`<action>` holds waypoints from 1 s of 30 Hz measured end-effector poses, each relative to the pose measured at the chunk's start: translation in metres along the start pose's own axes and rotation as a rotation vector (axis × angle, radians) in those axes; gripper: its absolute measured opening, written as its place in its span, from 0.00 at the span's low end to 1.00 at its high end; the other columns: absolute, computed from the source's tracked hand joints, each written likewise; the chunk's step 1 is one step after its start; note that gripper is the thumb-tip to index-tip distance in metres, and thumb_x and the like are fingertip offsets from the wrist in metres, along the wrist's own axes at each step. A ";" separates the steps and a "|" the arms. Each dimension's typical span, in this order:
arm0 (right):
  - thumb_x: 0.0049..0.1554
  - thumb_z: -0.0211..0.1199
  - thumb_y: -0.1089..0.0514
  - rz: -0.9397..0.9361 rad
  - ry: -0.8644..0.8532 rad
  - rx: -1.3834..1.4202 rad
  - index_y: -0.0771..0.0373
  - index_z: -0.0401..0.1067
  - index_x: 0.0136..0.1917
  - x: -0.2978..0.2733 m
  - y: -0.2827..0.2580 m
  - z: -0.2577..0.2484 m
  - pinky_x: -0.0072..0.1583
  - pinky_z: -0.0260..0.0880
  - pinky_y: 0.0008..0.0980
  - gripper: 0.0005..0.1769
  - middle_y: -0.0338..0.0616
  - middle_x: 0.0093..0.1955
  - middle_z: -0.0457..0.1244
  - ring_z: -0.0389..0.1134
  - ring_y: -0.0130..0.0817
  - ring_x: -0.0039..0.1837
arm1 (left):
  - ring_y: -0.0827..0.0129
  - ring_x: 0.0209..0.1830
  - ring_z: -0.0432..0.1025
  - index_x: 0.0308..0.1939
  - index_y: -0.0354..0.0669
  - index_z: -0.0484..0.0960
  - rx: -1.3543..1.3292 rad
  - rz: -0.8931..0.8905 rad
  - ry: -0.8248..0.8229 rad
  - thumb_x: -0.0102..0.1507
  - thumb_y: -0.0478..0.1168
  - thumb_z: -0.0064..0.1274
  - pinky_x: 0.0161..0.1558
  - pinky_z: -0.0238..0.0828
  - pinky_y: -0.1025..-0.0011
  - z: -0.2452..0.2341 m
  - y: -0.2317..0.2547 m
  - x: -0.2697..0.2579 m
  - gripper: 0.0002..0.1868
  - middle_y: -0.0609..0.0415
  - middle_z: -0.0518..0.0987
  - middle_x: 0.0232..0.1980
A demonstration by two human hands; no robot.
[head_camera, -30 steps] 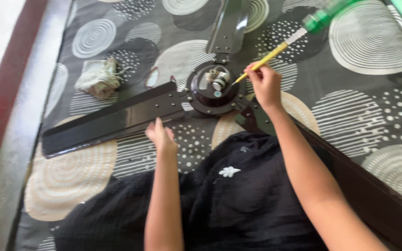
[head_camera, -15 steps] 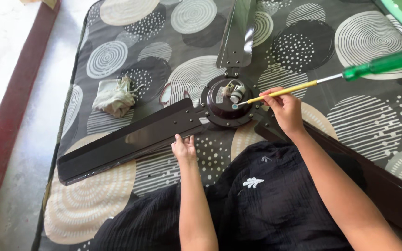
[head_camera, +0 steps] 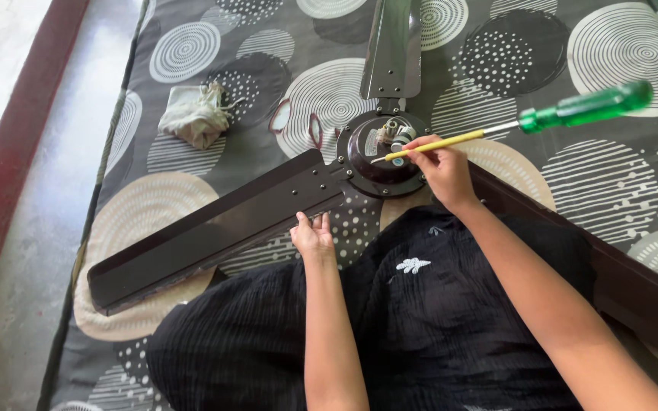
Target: The person sits on a patterned mat and uses a screwdriver to tighten screws on the central hub of a ceiling fan. They adjust the fan blades and the motor housing while working on the fan components.
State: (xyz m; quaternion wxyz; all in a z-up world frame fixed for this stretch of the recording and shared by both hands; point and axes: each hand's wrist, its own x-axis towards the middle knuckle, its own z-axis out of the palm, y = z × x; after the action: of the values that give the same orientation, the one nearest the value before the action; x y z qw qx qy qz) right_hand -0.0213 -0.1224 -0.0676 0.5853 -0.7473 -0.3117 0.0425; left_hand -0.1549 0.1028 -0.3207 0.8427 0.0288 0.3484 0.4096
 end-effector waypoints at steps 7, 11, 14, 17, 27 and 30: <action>0.63 0.62 0.65 -0.026 -0.069 0.072 0.67 0.76 0.52 -0.010 -0.009 0.025 0.54 0.74 0.23 0.05 0.40 0.49 0.71 0.74 0.24 0.52 | 0.44 0.54 0.74 0.54 0.39 0.62 0.026 0.023 0.075 0.71 0.40 0.44 0.59 0.73 0.40 -0.028 -0.003 -0.063 0.12 0.42 0.74 0.56; 0.63 0.63 0.65 -0.006 -0.078 -0.004 0.67 0.77 0.52 -0.016 -0.013 0.033 0.52 0.73 0.24 0.05 0.42 0.47 0.72 0.73 0.26 0.50 | 0.44 0.64 0.71 0.62 0.33 0.61 0.034 0.022 0.060 0.72 0.44 0.42 0.65 0.71 0.46 -0.024 0.005 -0.088 0.20 0.38 0.71 0.64; 0.63 0.63 0.65 -0.047 -0.086 -0.003 0.68 0.76 0.52 -0.018 -0.015 0.031 0.53 0.74 0.24 0.05 0.43 0.48 0.72 0.74 0.26 0.51 | 0.44 0.70 0.66 0.68 0.29 0.58 0.149 -0.111 0.054 0.73 0.46 0.45 0.69 0.68 0.50 -0.002 0.020 -0.111 0.27 0.34 0.66 0.69; 0.64 0.62 0.64 -0.071 -0.097 0.024 0.69 0.75 0.52 -0.017 -0.017 0.031 0.54 0.76 0.25 0.05 0.43 0.47 0.71 0.75 0.26 0.51 | 0.55 0.74 0.57 0.72 0.38 0.60 0.536 -0.223 0.088 0.72 0.48 0.47 0.69 0.56 0.56 0.037 0.031 -0.153 0.29 0.43 0.62 0.74; 0.64 0.63 0.62 -0.101 -0.075 -0.071 0.70 0.75 0.51 -0.014 -0.021 0.040 0.48 0.75 0.27 0.07 0.45 0.44 0.71 0.75 0.29 0.46 | 0.72 0.37 0.68 0.47 0.38 0.83 1.167 0.517 -0.307 0.71 0.37 0.46 0.41 0.67 0.71 0.149 0.108 -0.207 0.10 0.52 0.77 0.40; 0.64 0.64 0.62 -0.122 -0.061 -0.149 0.70 0.75 0.51 -0.012 -0.020 0.044 0.45 0.72 0.29 0.07 0.46 0.42 0.71 0.74 0.30 0.44 | 0.75 0.38 0.74 0.44 0.37 0.82 1.220 0.764 -0.419 0.69 0.35 0.46 0.43 0.72 0.75 0.147 0.117 -0.192 0.09 0.56 0.78 0.40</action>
State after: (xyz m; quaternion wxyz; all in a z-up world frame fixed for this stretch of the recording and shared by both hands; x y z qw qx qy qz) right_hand -0.0581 -0.0885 -0.0664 0.5198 -0.7666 -0.3769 0.0062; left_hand -0.2249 0.0789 -0.0622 0.5248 0.6873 0.3118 0.3938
